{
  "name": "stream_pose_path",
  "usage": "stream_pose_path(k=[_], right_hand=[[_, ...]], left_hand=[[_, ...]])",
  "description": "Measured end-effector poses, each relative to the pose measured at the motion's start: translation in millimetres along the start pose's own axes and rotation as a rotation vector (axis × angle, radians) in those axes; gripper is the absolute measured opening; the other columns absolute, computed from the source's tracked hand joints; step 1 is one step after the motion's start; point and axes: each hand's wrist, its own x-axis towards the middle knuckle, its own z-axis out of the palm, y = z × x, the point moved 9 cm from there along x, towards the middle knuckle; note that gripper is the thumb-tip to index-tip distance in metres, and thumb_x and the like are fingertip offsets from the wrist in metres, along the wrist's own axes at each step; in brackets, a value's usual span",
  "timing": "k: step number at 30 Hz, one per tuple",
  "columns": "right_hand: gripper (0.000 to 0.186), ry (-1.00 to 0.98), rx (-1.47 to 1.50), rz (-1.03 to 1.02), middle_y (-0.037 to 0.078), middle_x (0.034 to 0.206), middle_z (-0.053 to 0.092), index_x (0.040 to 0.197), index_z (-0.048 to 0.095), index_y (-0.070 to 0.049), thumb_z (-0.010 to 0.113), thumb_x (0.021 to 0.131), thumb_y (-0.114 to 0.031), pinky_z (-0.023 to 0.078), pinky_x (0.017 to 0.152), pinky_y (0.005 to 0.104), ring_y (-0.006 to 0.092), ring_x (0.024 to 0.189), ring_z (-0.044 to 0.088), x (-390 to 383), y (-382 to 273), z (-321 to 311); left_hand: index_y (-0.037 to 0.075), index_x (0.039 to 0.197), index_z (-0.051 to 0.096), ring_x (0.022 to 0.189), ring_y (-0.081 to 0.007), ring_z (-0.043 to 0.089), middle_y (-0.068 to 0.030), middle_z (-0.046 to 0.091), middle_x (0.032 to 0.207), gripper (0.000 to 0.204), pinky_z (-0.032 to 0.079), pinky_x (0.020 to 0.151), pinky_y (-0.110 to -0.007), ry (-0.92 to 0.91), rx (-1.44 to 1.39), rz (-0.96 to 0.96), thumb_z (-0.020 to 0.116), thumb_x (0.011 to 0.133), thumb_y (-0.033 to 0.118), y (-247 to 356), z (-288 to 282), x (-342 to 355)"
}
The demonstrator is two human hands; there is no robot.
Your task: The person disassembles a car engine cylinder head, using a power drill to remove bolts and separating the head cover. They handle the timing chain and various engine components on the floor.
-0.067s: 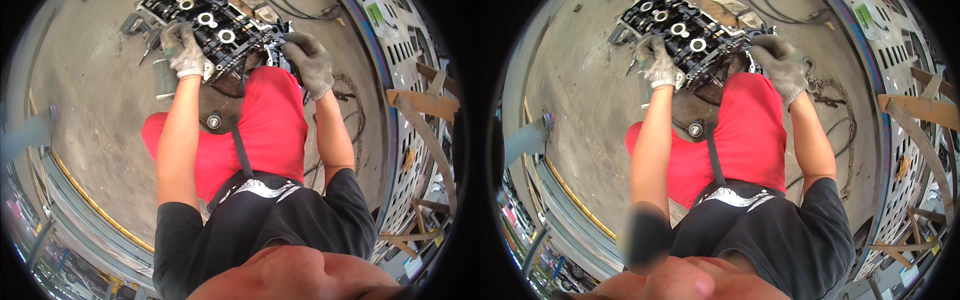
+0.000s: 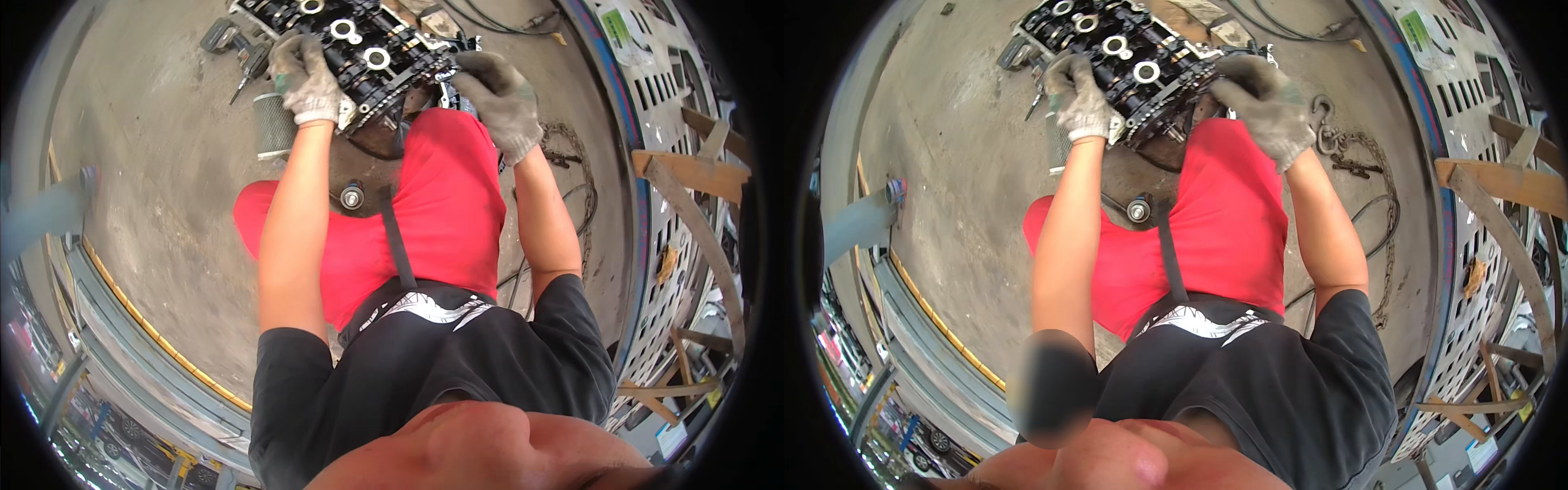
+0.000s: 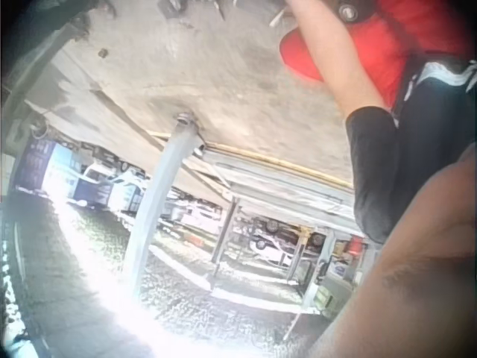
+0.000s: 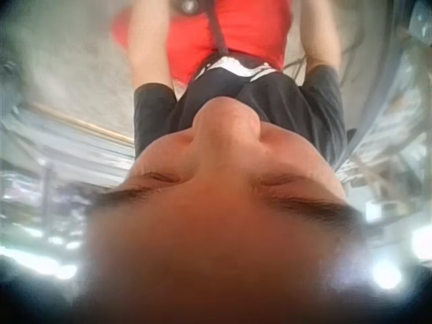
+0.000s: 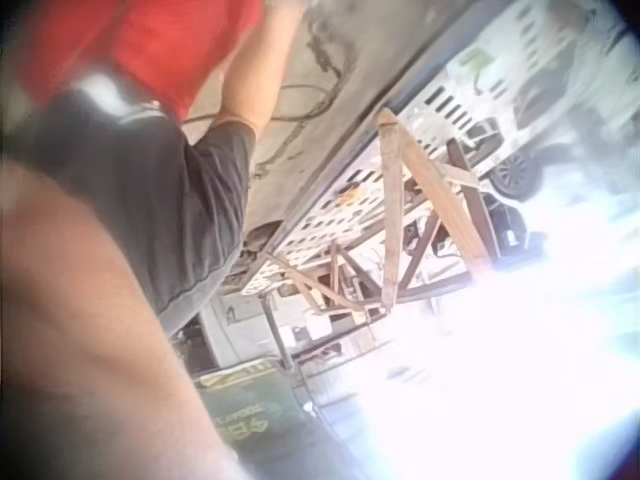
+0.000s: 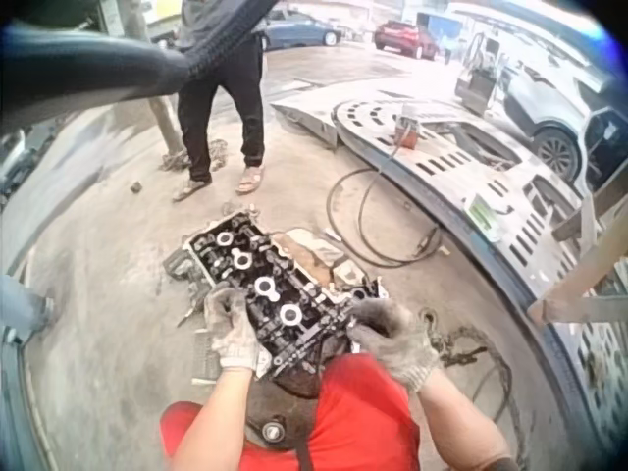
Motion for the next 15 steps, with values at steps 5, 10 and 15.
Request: stream_pose_path(k=[5,10,15], right_hand=[[0.028,-0.173,-0.589,-0.306,0.012,0.117,0.078,0.118,0.078,-0.006,0.082,0.097,-0.024,0.061,0.097,0.0361,0.0257,0.11,0.075,1.5,-38.1,61.3],[0.028,-0.237,-0.544,-0.321,0.011,0.115,0.077,0.116,0.078,-0.009,0.076,0.1,-0.032,0.06,0.098,0.0394,0.0278,0.11,0.075,3.7,-59.1,73.6],[0.026,-0.469,-0.935,-0.526,0.011,0.11,0.076,0.113,0.075,-0.011,0.071,0.1,-0.032,0.061,0.093,0.0445,0.0329,0.106,0.075,1.4,-65.9,127.1]], left_hand=[[0.001,0.107,0.069,0.116,-0.0326,0.067,-0.0164,0.073,0.124,0.021,0.052,0.105,-0.045,0.002,0.088,0.044,0.078,0.099,0.019,15.2,1.4,-4.0],[0.002,0.105,0.071,0.113,-0.0346,0.068,-0.017,0.074,0.123,0.02,0.054,0.102,-0.046,0.049,0.072,0.111,0.078,0.097,0.019,15.0,-5.8,-4.4],[0.003,0.104,0.07,0.111,-0.0353,0.068,-0.0168,0.074,0.121,0.022,0.053,0.101,-0.047,0.041,0.062,0.062,0.077,0.098,0.022,13.3,-1.5,-7.8]])
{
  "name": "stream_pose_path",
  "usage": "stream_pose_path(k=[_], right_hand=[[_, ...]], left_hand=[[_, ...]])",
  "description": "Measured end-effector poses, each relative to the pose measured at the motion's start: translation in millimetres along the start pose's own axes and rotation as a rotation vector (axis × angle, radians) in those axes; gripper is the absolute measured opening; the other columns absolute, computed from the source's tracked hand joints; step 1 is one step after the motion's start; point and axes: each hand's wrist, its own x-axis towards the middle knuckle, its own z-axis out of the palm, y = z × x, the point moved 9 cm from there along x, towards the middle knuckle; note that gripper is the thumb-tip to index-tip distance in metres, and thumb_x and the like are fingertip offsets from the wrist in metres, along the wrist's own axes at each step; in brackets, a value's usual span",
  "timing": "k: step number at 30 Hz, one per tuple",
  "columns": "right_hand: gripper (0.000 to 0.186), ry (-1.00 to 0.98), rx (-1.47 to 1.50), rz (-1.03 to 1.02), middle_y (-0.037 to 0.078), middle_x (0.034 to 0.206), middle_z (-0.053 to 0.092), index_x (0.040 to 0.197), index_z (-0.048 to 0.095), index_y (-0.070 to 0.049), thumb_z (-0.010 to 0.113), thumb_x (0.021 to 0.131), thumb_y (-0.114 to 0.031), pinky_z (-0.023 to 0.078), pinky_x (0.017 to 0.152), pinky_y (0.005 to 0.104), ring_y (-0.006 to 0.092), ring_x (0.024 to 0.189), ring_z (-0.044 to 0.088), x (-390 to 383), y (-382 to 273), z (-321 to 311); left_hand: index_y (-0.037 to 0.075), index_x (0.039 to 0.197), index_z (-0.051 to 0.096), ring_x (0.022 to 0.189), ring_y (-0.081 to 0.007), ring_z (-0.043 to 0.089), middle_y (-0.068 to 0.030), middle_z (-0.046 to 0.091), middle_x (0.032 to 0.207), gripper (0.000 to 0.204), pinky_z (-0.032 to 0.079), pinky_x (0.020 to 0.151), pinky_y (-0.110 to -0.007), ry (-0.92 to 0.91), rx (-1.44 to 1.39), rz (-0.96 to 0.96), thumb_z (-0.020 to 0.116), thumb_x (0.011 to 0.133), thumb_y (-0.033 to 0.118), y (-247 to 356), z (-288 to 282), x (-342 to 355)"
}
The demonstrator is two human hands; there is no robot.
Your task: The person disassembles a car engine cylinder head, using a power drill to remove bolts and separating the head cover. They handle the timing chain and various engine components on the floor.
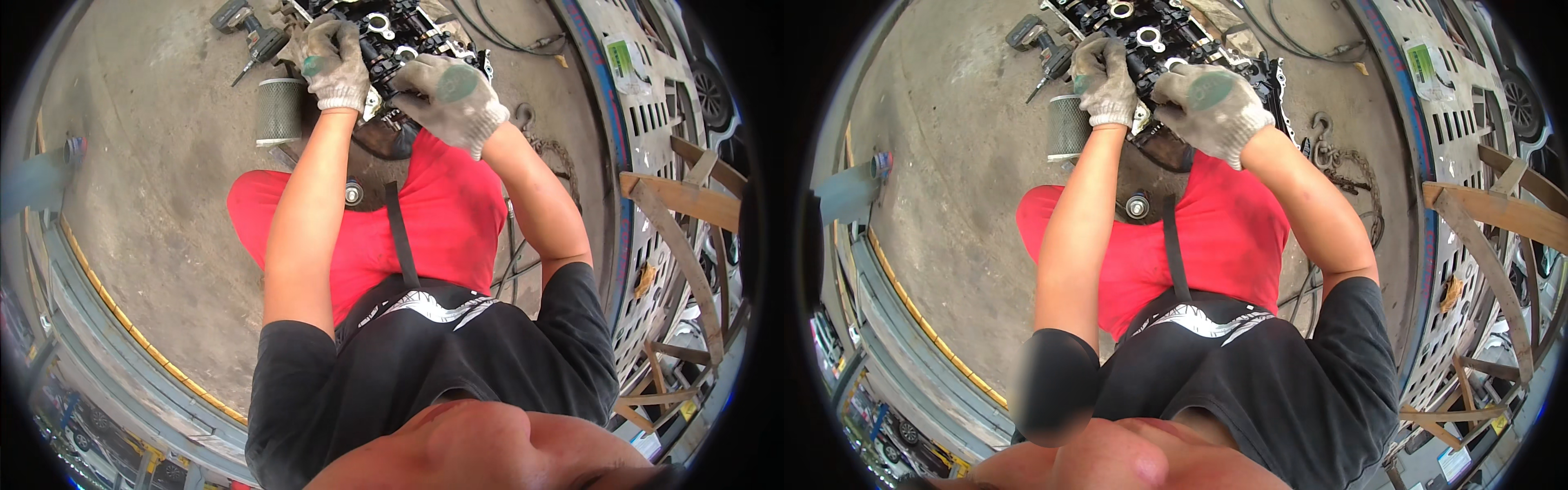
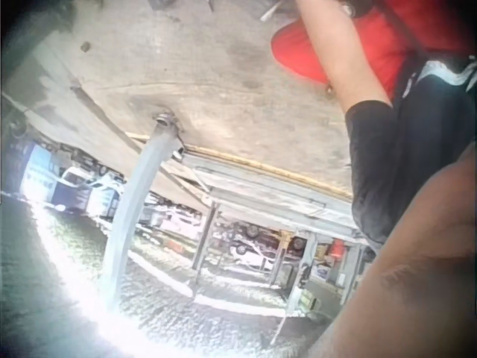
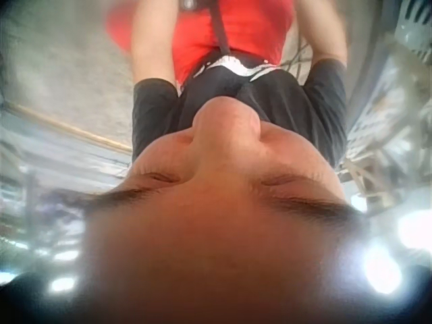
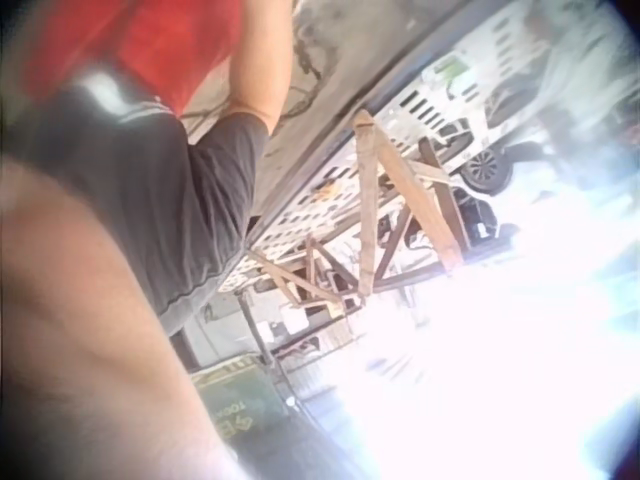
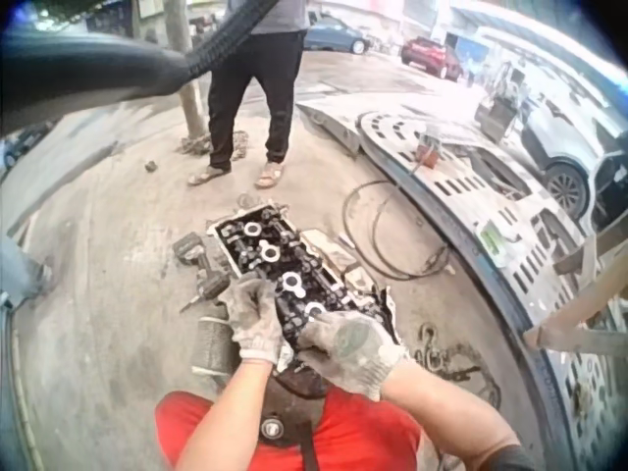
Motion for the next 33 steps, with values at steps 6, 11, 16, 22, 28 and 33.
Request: stream_pose_path(k=[6,11,16,22,28,33], right_hand=[[0.025,-0.156,-0.187,0.069,0.013,0.11,0.075,0.116,0.073,-0.011,0.068,0.1,-0.029,0.06,0.09,0.047,0.0353,0.103,0.075,13.5,-17.6,7.0],[0.022,-0.127,-0.35,0.003,0.011,0.102,0.071,0.11,0.072,-0.01,0.072,0.098,-0.028,0.059,0.086,0.0477,0.0339,0.098,0.073,6.6,-33.9,15.8],[0.023,-0.183,-0.428,-0.054,0.01,0.1,0.073,0.11,0.076,-0.011,0.069,0.099,-0.03,0.056,0.092,0.0469,0.0315,0.104,0.072,2.8,-44.4,18.3],[0.027,-0.11,-0.311,0.16,0.013,0.104,0.076,0.108,0.077,-0.01,0.07,0.097,-0.035,0.058,0.091,0.0477,0.0338,0.101,0.074,10.2,-27.0,16.5],[0.036,-0.056,-0.358,0.194,0.015,0.113,0.072,0.107,0.078,-0.007,0.072,0.097,-0.041,0.06,0.089,0.0484,0.0348,0.101,0.074,12.7,-24.9,18.6],[0.035,-0.08,-0.325,0.22,0.016,0.116,0.07,0.107,0.077,-0.007,0.072,0.096,-0.039,0.061,0.088,0.0469,0.0337,0.104,0.073,8.3,-28.1,15.2]], left_hand=[[0.003,0.104,0.069,0.111,-0.0353,0.068,-0.0156,0.073,0.122,0.023,0.053,0.1,-0.047,0.007,0.046,0.044,0.079,0.098,0.023,-0.7,-2.2,0.8],[0.003,0.106,0.069,0.111,-0.035,0.068,-0.0153,0.074,0.12,0.022,0.053,0.1,-0.046,0.015,0.049,0.067,0.078,0.098,0.021,3.0,1.0,0.5],[0.003,0.11,0.071,0.112,-0.0356,0.068,-0.0145,0.075,0.121,0.019,0.053,0.102,-0.048,-0.024,0.085,0.059,0.075,0.1,0.019,2.8,-1.5,2.5],[0.002,0.115,0.07,0.114,-0.0356,0.067,-0.0154,0.074,0.121,0.026,0.052,0.104,-0.047,-0.053,0.079,0.011,0.076,0.099,0.022,3.7,0.4,2.5],[0.001,0.11,0.067,0.112,-0.0352,0.068,-0.0168,0.073,0.12,0.023,0.053,0.104,-0.047,-0.052,0.052,0.012,0.077,0.099,0.017,-2.9,0.8,4.7],[0.003,0.112,0.072,0.113,-0.0356,0.069,-0.0156,0.075,0.119,0.02,0.053,0.104,-0.047,-0.059,0.059,0.064,0.074,0.1,0.019,3.2,0.8,3.6]])
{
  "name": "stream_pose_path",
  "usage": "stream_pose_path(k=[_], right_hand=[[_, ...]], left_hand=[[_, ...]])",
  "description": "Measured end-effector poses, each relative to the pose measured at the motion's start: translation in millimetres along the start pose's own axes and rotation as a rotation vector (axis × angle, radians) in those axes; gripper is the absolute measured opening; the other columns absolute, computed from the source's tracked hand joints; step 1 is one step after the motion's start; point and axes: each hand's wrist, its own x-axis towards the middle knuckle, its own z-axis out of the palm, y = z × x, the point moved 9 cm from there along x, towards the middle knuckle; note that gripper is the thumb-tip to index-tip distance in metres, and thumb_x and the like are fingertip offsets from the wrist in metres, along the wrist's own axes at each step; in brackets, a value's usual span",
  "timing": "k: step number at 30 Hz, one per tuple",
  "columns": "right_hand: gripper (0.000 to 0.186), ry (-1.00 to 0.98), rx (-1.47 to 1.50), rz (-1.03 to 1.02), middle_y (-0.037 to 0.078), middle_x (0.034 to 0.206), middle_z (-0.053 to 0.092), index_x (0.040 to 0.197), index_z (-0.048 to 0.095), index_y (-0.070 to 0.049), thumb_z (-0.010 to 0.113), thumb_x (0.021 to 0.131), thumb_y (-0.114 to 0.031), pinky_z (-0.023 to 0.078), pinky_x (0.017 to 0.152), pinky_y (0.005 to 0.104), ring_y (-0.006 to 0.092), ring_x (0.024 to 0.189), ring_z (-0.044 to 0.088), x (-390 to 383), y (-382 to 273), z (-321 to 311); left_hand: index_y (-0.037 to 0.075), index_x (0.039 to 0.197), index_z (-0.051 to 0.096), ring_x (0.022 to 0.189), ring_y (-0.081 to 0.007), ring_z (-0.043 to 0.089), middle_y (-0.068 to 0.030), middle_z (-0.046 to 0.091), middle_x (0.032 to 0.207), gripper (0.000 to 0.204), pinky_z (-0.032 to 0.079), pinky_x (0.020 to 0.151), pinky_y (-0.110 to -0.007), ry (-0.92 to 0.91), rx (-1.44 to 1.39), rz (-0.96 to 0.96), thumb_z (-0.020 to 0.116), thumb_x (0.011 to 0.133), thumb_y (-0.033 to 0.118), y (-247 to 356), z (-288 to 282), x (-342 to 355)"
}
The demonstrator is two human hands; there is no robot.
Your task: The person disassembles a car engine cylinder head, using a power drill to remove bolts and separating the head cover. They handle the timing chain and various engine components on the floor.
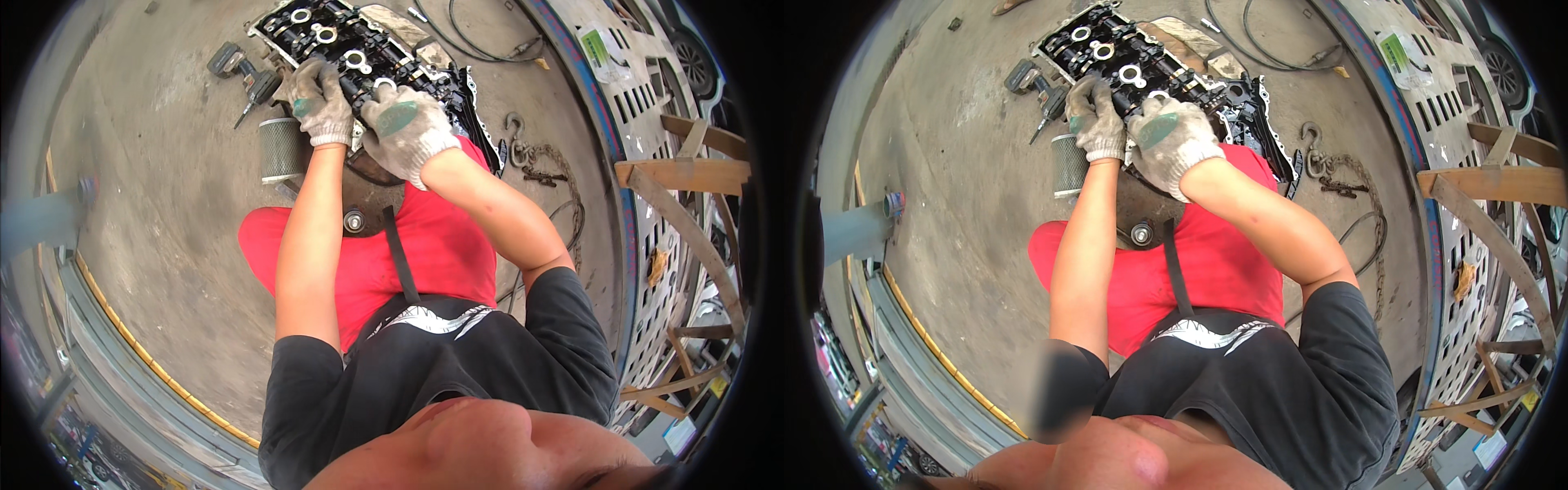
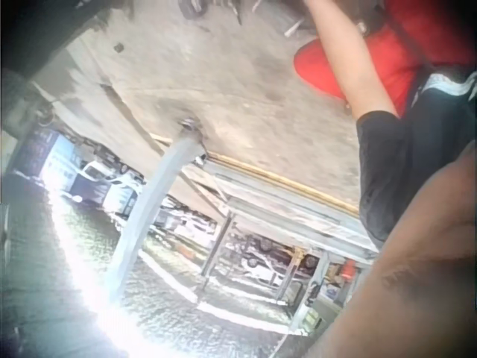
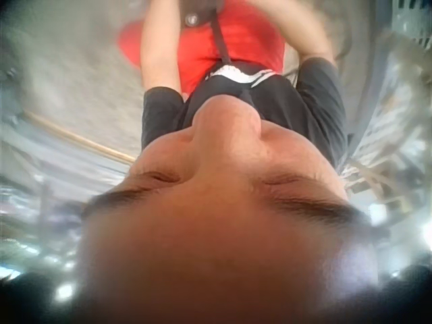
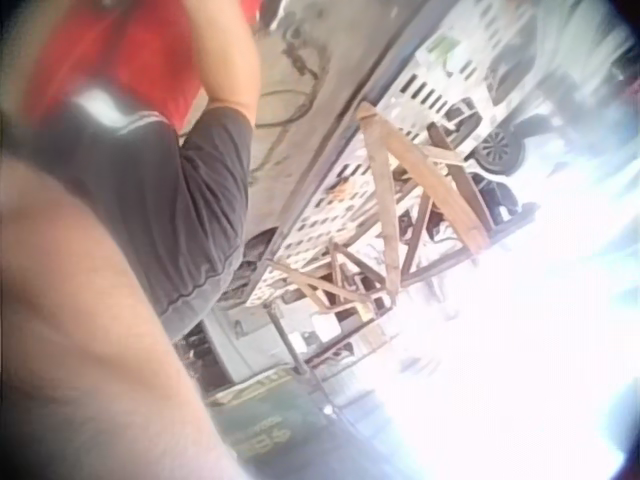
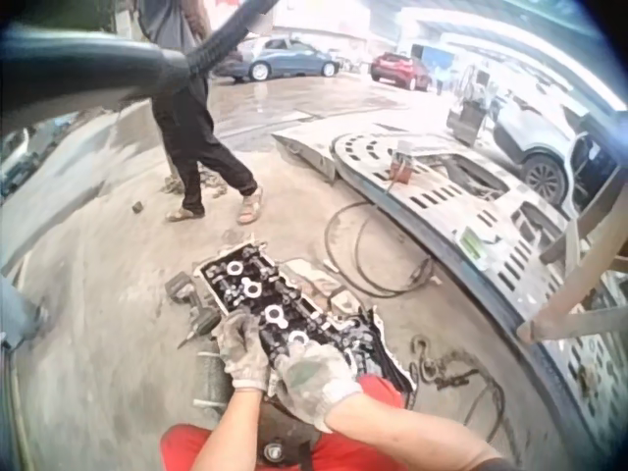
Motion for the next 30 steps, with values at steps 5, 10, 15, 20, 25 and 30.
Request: stream_pose_path(k=[5,10,15,20,25,30], right_hand=[[0.049,-0.116,0.021,0.057,0.016,0.122,0.071,0.11,0.079,-0.005,0.064,0.104,-0.051,0.059,0.092,0.045,0.0324,0.11,0.072,7.9,5.4,11.7],[0.043,-0.088,0.034,-0.007,0.015,0.117,0.073,0.108,0.079,-0.006,0.063,0.105,-0.046,0.06,0.088,0.0456,0.0313,0.108,0.073,5.4,7.4,15.3],[0.041,0.003,0.524,-0.041,0.015,0.119,0.074,0.109,0.077,-0.004,0.067,0.103,-0.043,0.058,0.098,0.0431,0.0334,0.109,0.074,-8.8,46.2,-3.4],[0.04,0.092,0.931,0.757,0.015,0.128,0.079,0.131,0.076,-0.005,0.071,0.105,-0.035,0.055,0.111,0.0407,0.0267,0.12,0.074,-68.9,235.6,68.3],[0.044,-0.098,0.55,0.799,0.014,0.136,0.076,0.136,0.077,-0.018,0.062,0.099,-0.036,0.054,0.113,0.0415,0.0311,0.128,0.071,-69.5,367.5,199.2],[0.047,-0.273,0.251,0.576,0.013,0.144,0.071,0.141,0.074,-0.021,0.064,0.1,-0.041,0.051,0.115,0.0445,0.0352,0.134,0.066,-3.0,355.6,279.5]], left_hand=[[-0.004,0.119,0.067,0.111,-0.0351,0.068,-0.02,0.071,0.119,0.043,0.054,0.101,-0.046,-0.023,0.033,-0.26,0.083,0.095,0.028,-21.3,6.4,-2.2],[-0.005,0.112,0.066,0.107,-0.0341,0.068,-0.0188,0.07,0.116,0.037,0.054,0.1,-0.045,-0.005,-0.12,-0.223,0.079,0.098,0.026,-28.5,13.1,0.4],[-0.005,0.115,0.065,0.111,-0.0322,0.066,-0.019,0.07,0.119,0.029,0.052,0.104,-0.045,-0.05,-0.129,-0.173,0.071,0.106,0.022,-45.3,6.2,-1.9],[-0.004,0.123,0.062,0.11,-0.0247,0.065,-0.0156,0.068,0.122,0.035,0.053,0.102,-0.039,0.016,-0.23,-0.378,0.076,0.102,0.02,-31.4,5.2,-7.4],[-0.003,0.124,0.059,0.113,-0.0244,0.066,-0.0165,0.069,0.128,0.038,0.054,0.105,-0.039,-0.002,-0.188,-0.364,0.077,0.1,0.02,-28.3,7.2,-6.5],[-0.005,0.121,0.06,0.115,-0.0252,0.066,-0.0173,0.07,0.127,0.039,0.054,0.107,-0.04,0.013,-0.178,-0.281,0.079,0.099,0.022,-33.7,0.0,-5.6]])
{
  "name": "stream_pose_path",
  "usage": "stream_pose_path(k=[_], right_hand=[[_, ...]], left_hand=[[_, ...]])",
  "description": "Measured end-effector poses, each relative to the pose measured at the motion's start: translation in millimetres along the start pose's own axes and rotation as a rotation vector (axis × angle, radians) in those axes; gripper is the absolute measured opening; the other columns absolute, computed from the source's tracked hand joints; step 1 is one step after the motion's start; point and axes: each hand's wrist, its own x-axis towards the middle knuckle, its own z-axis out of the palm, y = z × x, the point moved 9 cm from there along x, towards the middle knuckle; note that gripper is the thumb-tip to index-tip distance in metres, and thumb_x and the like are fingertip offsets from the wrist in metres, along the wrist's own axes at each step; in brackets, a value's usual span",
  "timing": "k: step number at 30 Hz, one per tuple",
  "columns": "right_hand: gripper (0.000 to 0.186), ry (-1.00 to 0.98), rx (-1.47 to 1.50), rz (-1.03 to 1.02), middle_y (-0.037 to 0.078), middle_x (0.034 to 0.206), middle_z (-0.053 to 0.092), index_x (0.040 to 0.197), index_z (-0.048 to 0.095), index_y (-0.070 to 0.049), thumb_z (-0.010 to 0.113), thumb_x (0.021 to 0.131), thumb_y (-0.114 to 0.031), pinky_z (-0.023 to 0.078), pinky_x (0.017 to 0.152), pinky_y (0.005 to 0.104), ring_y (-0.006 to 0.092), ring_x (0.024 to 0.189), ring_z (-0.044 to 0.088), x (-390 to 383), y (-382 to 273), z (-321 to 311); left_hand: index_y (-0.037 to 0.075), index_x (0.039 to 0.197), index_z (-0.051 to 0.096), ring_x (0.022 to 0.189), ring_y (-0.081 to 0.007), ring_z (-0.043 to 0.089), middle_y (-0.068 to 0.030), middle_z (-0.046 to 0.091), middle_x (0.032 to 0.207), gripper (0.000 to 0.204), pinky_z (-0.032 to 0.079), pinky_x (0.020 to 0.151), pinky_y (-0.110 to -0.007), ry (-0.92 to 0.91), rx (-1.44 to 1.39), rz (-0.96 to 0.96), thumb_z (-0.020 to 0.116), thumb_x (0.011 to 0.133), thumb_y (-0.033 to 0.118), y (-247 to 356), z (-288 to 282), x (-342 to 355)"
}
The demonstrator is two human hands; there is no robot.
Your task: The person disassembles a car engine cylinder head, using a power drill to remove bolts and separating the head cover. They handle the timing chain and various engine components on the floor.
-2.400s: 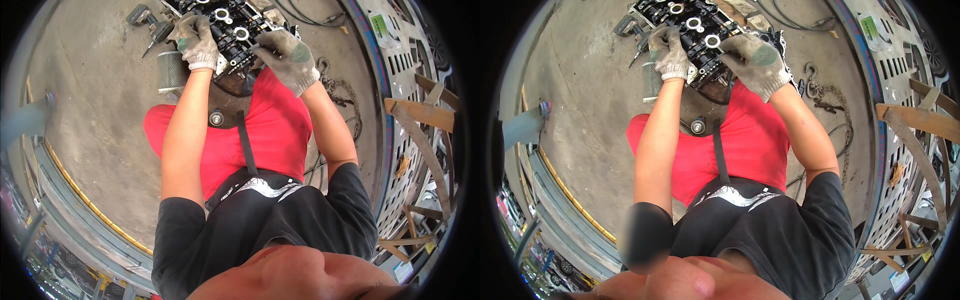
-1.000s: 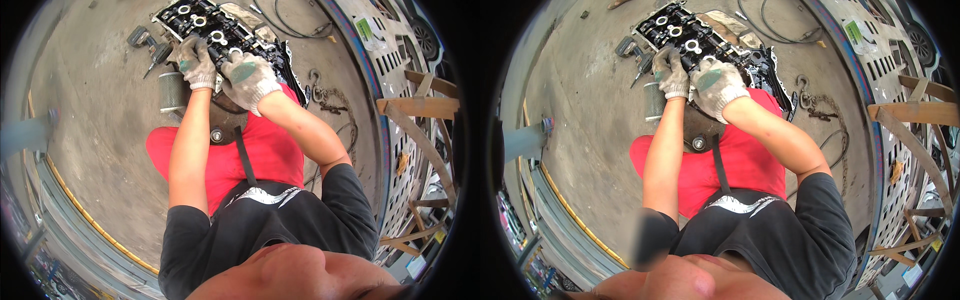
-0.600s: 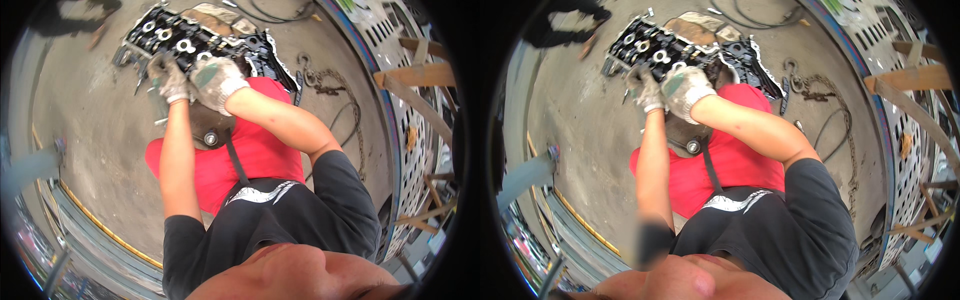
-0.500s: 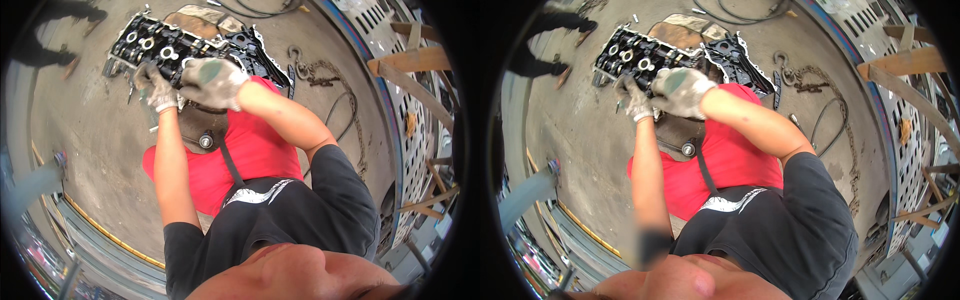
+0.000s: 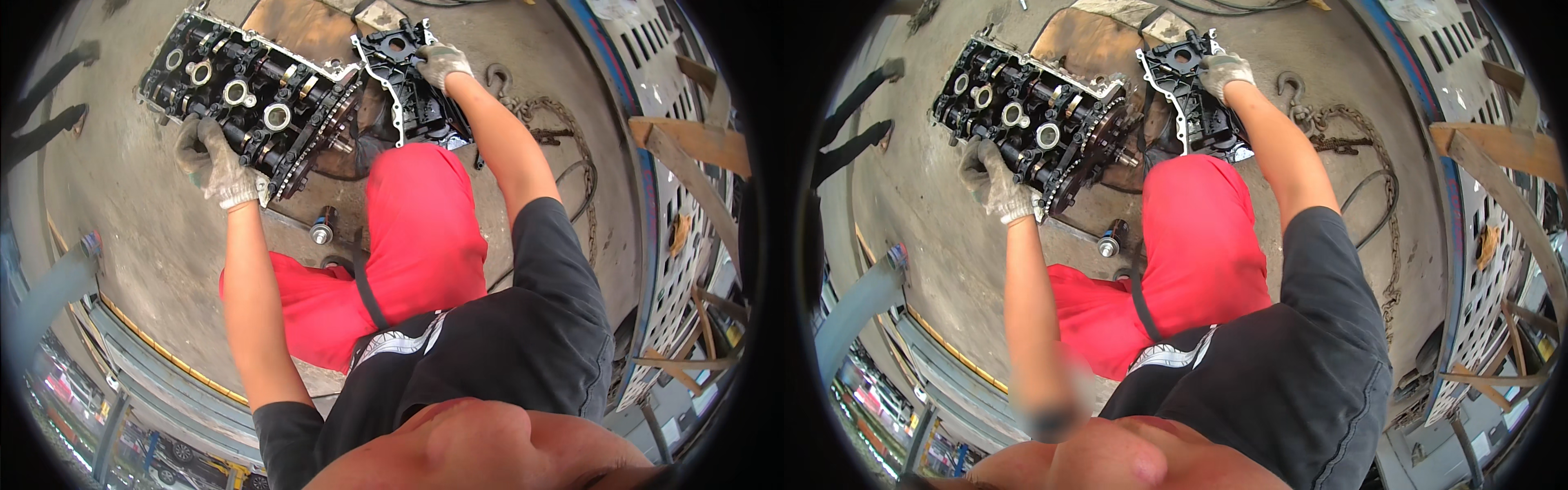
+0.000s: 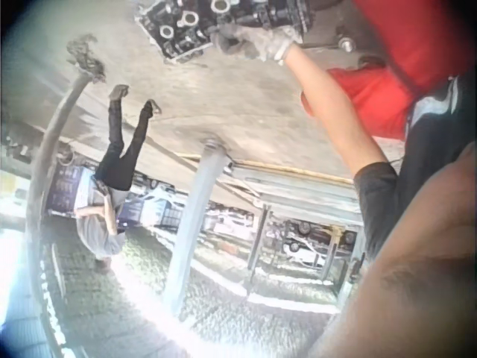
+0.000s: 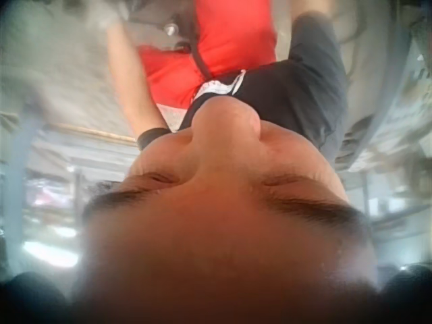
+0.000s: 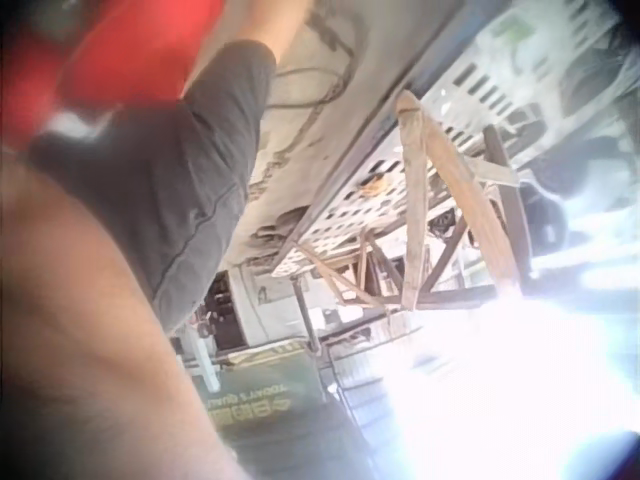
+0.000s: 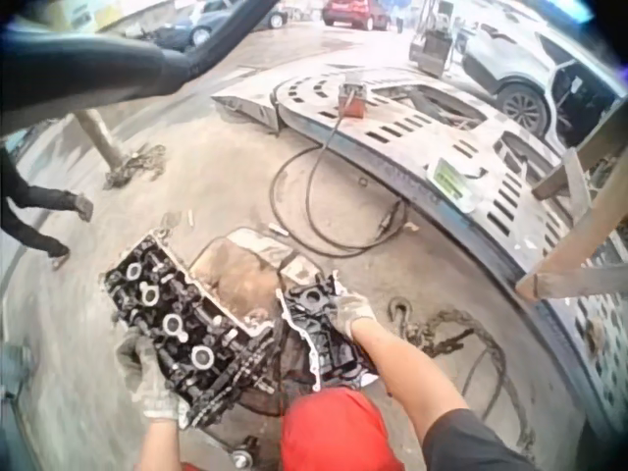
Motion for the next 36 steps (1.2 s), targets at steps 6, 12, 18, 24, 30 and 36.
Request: stream_pose_path(k=[6,12,18,24,30,36], right_hand=[[0.044,-0.077,-0.195,0.036,0.012,0.134,0.077,0.13,0.08,-0.021,0.062,0.099,-0.046,0.055,0.109,0.0449,0.0314,0.128,0.071,42.3,-16.9,45.8],[0.049,-0.148,-0.199,0.049,0.011,0.134,0.078,0.131,0.08,-0.017,0.065,0.094,-0.046,0.056,0.107,0.044,0.0315,0.129,0.072,47.3,-20.7,38.6],[0.05,-0.142,-0.179,0.111,0.01,0.137,0.076,0.13,0.08,-0.016,0.068,0.092,-0.046,0.057,0.106,0.0457,0.0317,0.13,0.072,52.2,-23.1,38.0],[0.046,-0.199,-0.186,0.004,0.011,0.134,0.078,0.127,0.08,-0.014,0.067,0.094,-0.043,0.058,0.103,0.0465,0.0336,0.125,0.074,45.4,-27.3,36.4],[0.042,-0.158,-0.247,0.054,0.012,0.131,0.079,0.126,0.081,-0.013,0.067,0.094,-0.035,0.06,0.1,0.0466,0.035,0.122,0.075,57.1,-23.2,44.6],[0.041,-0.125,-0.297,0.003,0.012,0.132,0.078,0.128,0.08,-0.014,0.065,0.094,-0.031,0.06,0.1,0.0486,0.0353,0.124,0.074,52.6,-27.2,41.8]], left_hand=[[-0.003,0.118,0.061,0.113,-0.0249,0.066,-0.0158,0.071,0.124,0.037,0.053,0.108,-0.042,0.03,0.073,-0.047,0.08,0.098,0.02,4.9,-4.2,1.7],[-0.001,0.114,0.06,0.114,-0.0264,0.066,-0.017,0.071,0.123,0.031,0.053,0.108,-0.043,0.016,0.032,0.011,0.08,0.1,0.019,-0.4,-3.3,3.0],[0.0,0.113,0.061,0.115,-0.0273,0.065,-0.0186,0.07,0.126,0.029,0.052,0.109,-0.044,-0.003,0.036,0.048,0.078,0.101,0.018,-0.1,-3.8,3.0],[0.001,0.111,0.062,0.117,-0.0277,0.065,-0.0175,0.069,0.129,0.027,0.051,0.109,-0.045,-0.004,0.081,0.063,0.079,0.101,0.02,3.3,-3.3,1.0],[0.002,0.113,0.062,0.118,-0.0275,0.064,-0.0173,0.068,0.13,0.028,0.052,0.107,-0.044,-0.019,0.072,0.065,0.078,0.101,0.022,7.6,-0.7,-0.8],[0.0,0.116,0.064,0.114,-0.0257,0.066,-0.0163,0.071,0.126,0.028,0.052,0.107,-0.043,-0.031,0.115,0.123,0.077,0.099,0.016,9.3,2.3,0.1]])
